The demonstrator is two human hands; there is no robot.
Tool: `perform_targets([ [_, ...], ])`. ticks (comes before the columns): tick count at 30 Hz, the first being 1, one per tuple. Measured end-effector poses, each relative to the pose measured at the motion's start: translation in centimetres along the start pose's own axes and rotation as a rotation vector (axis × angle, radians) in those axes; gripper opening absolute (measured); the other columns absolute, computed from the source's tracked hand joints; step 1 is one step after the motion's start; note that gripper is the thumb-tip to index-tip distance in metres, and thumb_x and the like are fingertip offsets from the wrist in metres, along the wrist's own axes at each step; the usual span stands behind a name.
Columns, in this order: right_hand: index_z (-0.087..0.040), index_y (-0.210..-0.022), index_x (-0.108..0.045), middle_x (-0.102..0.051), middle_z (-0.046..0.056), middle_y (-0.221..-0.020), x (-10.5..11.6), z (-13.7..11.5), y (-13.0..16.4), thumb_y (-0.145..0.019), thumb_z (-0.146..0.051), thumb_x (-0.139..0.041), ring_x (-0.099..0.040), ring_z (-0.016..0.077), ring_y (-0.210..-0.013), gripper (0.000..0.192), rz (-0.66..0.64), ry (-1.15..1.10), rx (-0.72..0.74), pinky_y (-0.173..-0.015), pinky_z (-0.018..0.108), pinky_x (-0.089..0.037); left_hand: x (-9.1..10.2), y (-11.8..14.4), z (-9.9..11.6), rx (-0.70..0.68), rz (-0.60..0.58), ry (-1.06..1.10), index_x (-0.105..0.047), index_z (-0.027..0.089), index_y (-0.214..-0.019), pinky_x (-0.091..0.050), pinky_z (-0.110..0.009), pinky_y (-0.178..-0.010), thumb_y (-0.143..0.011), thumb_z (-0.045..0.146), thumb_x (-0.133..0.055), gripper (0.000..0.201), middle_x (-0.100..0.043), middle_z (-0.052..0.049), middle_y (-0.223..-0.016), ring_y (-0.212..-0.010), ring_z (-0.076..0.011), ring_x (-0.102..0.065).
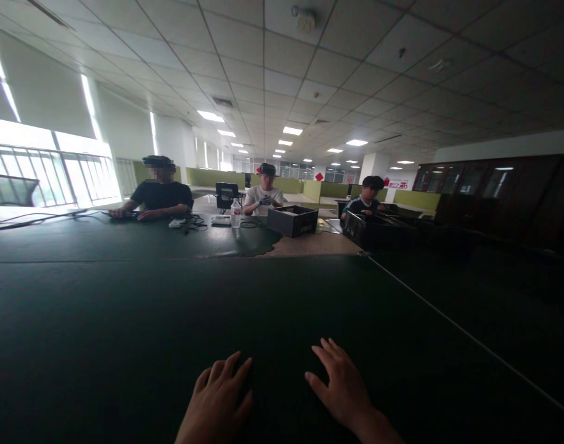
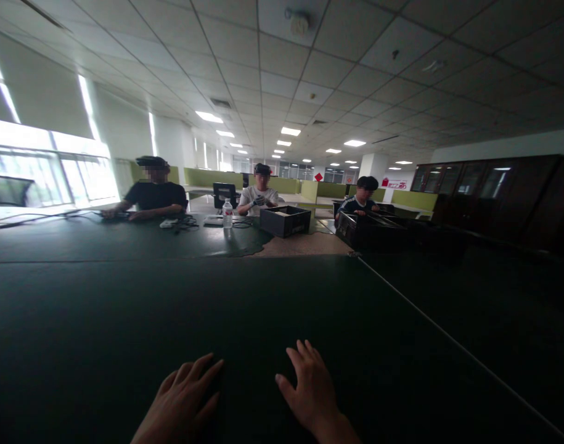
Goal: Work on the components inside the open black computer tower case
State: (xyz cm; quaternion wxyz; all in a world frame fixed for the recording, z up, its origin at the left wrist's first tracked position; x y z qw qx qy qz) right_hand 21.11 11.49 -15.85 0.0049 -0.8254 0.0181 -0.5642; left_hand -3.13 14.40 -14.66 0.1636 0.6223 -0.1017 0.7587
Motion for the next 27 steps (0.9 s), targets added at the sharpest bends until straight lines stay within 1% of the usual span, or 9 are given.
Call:
perform_targets([
  [7,-0.021,-0.137,-0.044,-0.033,0.005,-0.145,0.08,-0.08,0.16,-0.085,-0.057,-0.04,-0.023,0.0234,-0.136,0.063,-0.005,0.004,-0.011,-0.11,0.04,-0.024,-0.56,-0.17,-0.39,0.0,0.012,0.007,-0.039,0.029,-0.137,-0.025,-0.049,-0.108,-0.082,0.047,-0.04,0.057,-0.035,-0.007,-0.146,-0.131,-0.029,-0.034],
  [14,-0.018,-0.136,-0.045,-0.036,0.008,-0.144,-0.2,0.08,-0.09,-0.085,-0.057,-0.04,-0.023,0.024,-0.136,0.064,0.021,0.017,0.02,-0.11,0.04,-0.022,-0.49,-0.22,-0.32,-0.008,0.006,0.0,-0.038,0.028,-0.138,-0.025,-0.049,-0.107,-0.084,0.048,-0.038,0.058,-0.035,-0.008,-0.146,-0.131,-0.0295,-0.034],
  [19,-0.02,-0.136,-0.045,-0.034,0.007,-0.145,-0.21,0.06,0.03,-0.085,-0.058,-0.039,-0.023,0.0235,-0.136,0.064,0.011,0.012,0.007,-0.11,0.04,-0.023,-0.33,-0.12,-0.2,-0.004,0.001,0.001,-0.039,0.029,-0.137,-0.024,-0.05,-0.108,-0.083,0.048,-0.038,0.058,-0.034,-0.007,-0.147,-0.131,-0.0296,-0.033],
  [22,-0.021,-0.137,-0.044,-0.034,0.007,-0.145,-0.14,0.02,0.13,-0.085,-0.058,-0.04,-0.023,0.0238,-0.136,0.064,0.006,0.015,-0.002,-0.109,0.041,-0.024,-0.29,-0.04,-0.16,-0.001,-0.006,0.003,-0.039,0.028,-0.138,-0.024,-0.05,-0.108,-0.083,0.049,-0.038,0.058,-0.035,-0.008,-0.146,-0.131,-0.0298,-0.034],
  [27,-0.021,-0.137,-0.044,-0.034,0.007,-0.145,-0.1,0.15,0.0,-0.085,-0.057,-0.039,-0.023,0.0232,-0.136,0.063,0.017,0.012,0.015,-0.109,0.041,-0.024,-0.27,-0.08,-0.17,0.0,0.003,0.01,-0.039,0.028,-0.138,-0.024,-0.05,-0.108,-0.083,0.048,-0.039,0.058,-0.034,-0.008,-0.147,-0.132,-0.0299,-0.034],
])
Point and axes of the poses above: each hand's wrist, its own y-axis away from the middle knuckle, its own x-axis out of the back of the hand, z = x × y, the point moved 6 cm from there along -y, towards the middle knuckle
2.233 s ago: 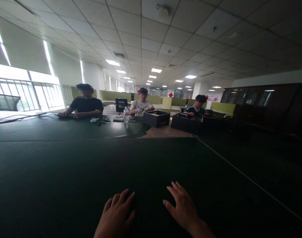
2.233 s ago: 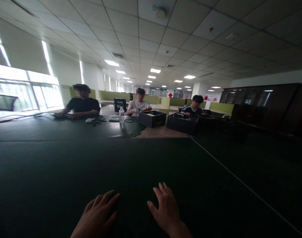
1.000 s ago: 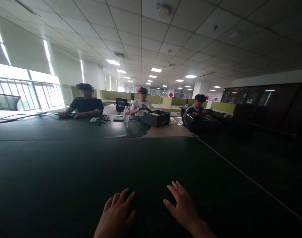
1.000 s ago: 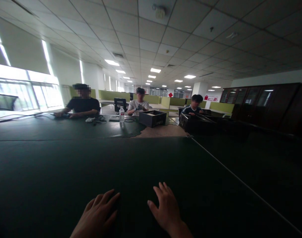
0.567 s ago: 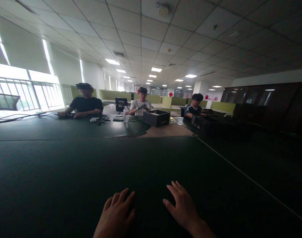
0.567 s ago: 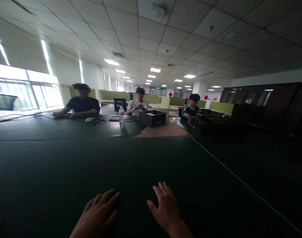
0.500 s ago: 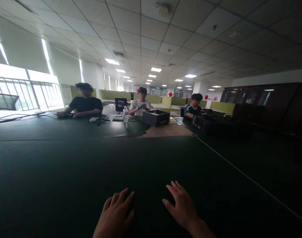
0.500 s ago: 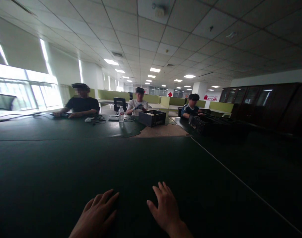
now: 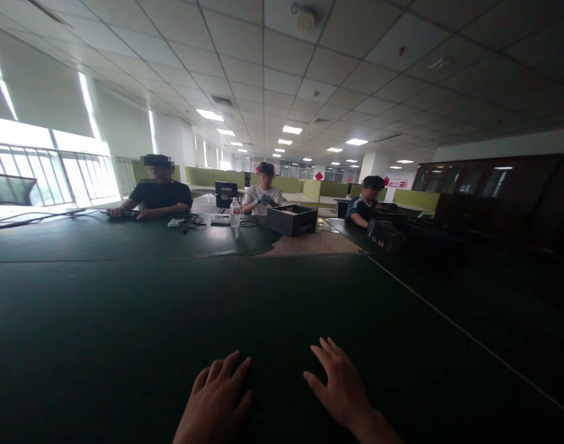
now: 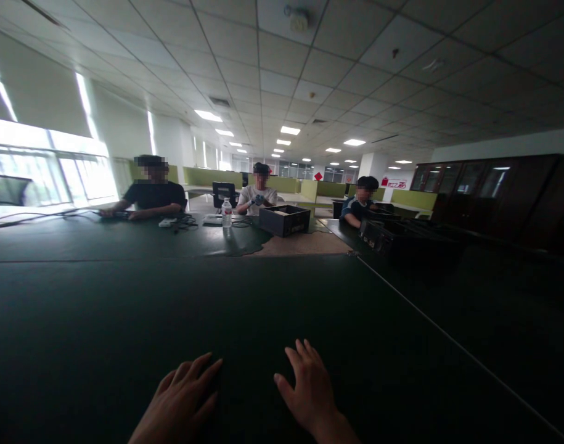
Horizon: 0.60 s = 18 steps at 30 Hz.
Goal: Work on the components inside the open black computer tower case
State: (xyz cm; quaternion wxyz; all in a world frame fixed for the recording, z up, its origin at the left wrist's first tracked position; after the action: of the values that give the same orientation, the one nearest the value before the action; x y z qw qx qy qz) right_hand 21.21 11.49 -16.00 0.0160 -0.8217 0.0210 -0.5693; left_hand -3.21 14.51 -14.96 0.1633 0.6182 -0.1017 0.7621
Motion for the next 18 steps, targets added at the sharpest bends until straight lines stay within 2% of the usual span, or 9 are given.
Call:
perform_targets([
  [6,-0.021,-0.137,-0.044,-0.036,0.006,-0.144,-0.2,-0.2,0.5,-0.085,-0.056,-0.042,-0.025,0.0235,-0.135,0.063,-0.008,-0.029,-0.009,-0.109,0.04,-0.025,-0.2,-0.1,-0.2,-0.006,0.001,0.004,-0.039,0.028,-0.137,-0.024,-0.05,-0.108,-0.083,0.049,-0.039,0.058,-0.035,-0.007,-0.146,-0.132,-0.0299,-0.033],
  [8,-0.022,-0.137,-0.043,-0.043,0.005,-0.139,0.6,0.5,0.1,-0.084,-0.057,-0.043,-0.036,0.0221,-0.13,0.063,0.006,-0.066,-0.015,-0.104,0.037,-0.033,-0.3,-0.1,-0.4,-0.015,0.009,0.005,-0.038,0.029,-0.137,-0.024,-0.05,-0.108,-0.083,0.049,-0.039,0.057,-0.035,-0.007,-0.147,-0.132,-0.0293,-0.033],
  [10,-0.022,-0.134,-0.046,-0.055,0.006,-0.128,2.7,2.8,-1.0,-0.085,-0.057,-0.043,-0.05,0.0203,-0.117,0.061,0.042,-0.088,-0.049,-0.095,0.033,-0.041,-0.4,-0.1,-0.5,-0.018,0.003,0.001,-0.038,0.03,-0.138,-0.025,-0.05,-0.108,-0.084,0.049,-0.039,0.057,-0.034,-0.007,-0.147,-0.132,-0.0292,-0.033],
  [12,-0.018,-0.131,-0.05,-0.059,0.008,-0.121,6.4,7.4,-2.8,-0.085,-0.053,-0.046,-0.056,0.0201,-0.108,0.058,0.119,-0.048,-0.117,-0.089,0.032,-0.044,-0.3,0.0,-0.4,-0.02,-0.006,0.0,-0.037,0.03,-0.138,-0.025,-0.05,-0.109,-0.085,0.05,-0.038,0.057,-0.034,-0.007,-0.147,-0.132,-0.0294,-0.033],
  [13,-0.015,-0.13,-0.051,-0.057,0.011,-0.123,8.8,10.4,-3.8,-0.085,-0.049,-0.049,-0.055,0.0211,-0.11,0.056,0.173,-0.007,-0.155,-0.09,0.032,-0.042,-0.3,0.1,-0.2,-0.02,-0.015,0.005,-0.036,0.03,-0.138,-0.025,-0.05,-0.109,-0.085,0.052,-0.038,0.058,-0.033,-0.008,-0.148,-0.133,-0.0299,-0.033],
  [16,-0.003,-0.126,-0.052,-0.053,0.023,-0.126,17.4,21.0,-5.6,-0.081,-0.035,-0.059,-0.051,0.0273,-0.116,0.055,0.326,0.15,-0.294,-0.092,0.034,-0.038,0.0,0.6,0.4,-0.018,-0.058,0.038,-0.031,0.028,-0.14,-0.02,-0.052,-0.111,-0.084,0.061,-0.035,0.065,-0.025,-0.009,-0.15,-0.136,-0.0311,-0.026],
  [18,0.004,-0.111,-0.061,-0.056,0.032,-0.114,22.9,27.7,-5.6,-0.082,-0.033,-0.058,-0.056,0.0311,-0.107,0.047,0.405,0.195,-0.402,-0.083,0.038,-0.039,0.1,0.9,0.6,-0.003,-0.093,0.06,-0.027,0.027,-0.141,-0.015,-0.053,-0.112,-0.084,0.063,-0.035,0.068,-0.019,-0.01,-0.151,-0.137,-0.0316,-0.021],
])
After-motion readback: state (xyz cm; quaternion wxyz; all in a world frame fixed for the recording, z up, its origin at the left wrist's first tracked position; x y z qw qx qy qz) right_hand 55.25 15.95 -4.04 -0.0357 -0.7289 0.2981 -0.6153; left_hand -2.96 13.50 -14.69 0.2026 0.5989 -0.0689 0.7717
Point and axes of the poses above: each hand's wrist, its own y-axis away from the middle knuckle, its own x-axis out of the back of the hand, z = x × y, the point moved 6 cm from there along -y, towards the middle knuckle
